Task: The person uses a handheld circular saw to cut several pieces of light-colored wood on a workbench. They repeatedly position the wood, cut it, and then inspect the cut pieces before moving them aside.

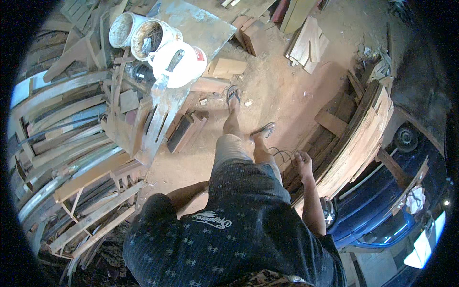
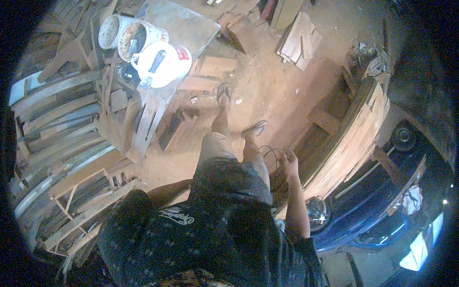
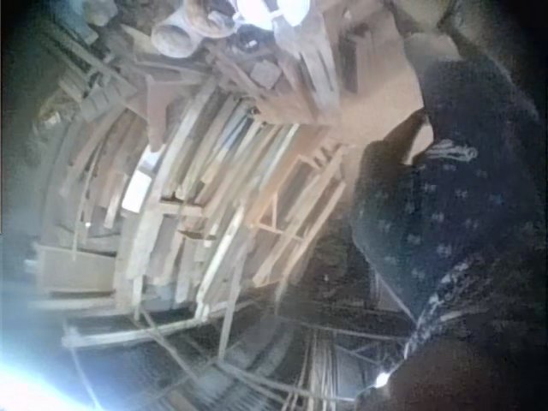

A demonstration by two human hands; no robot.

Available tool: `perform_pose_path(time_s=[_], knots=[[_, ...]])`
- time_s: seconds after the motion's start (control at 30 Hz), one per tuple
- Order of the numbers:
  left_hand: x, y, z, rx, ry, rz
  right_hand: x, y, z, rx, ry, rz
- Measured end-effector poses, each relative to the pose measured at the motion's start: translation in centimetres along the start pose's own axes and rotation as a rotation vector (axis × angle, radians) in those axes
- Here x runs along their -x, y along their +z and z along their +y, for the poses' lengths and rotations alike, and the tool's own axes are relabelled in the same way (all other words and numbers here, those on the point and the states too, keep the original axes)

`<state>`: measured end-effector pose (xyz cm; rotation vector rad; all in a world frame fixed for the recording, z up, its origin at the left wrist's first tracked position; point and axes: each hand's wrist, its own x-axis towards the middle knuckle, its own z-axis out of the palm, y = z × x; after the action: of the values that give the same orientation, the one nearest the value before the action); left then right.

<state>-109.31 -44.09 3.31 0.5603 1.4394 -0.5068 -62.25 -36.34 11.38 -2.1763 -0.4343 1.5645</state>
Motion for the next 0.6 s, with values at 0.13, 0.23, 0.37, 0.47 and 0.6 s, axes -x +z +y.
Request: perform_pose_path(time_s=[0.13,0.23,0.37,0.47,0.6], knots=[[-8.8,-8.6,7.3,-0.323,0.194,0.123,1.7,0.3,2.9,0.012,0.075,0.094],[-18.7,-14.8,18.8,-0.384,0.431,0.479,3.7,0.1,6.1,-0.165,0.171,0.089],[-24.5,-20.5,34.3,-0.2,0.608,0.996,4.2,-1.4,8.6,-0.026,0.275,0.075],[-25.9,-21.1,39.3,-0.178,0.484,1.016,5.5,-0.1,8.1,-0.012,0.256,0.109],[-24.5,-19.6,42.2,-0.413,0.36,1.042,6.3,1.5,7.8,-0.125,0.246,0.126]])
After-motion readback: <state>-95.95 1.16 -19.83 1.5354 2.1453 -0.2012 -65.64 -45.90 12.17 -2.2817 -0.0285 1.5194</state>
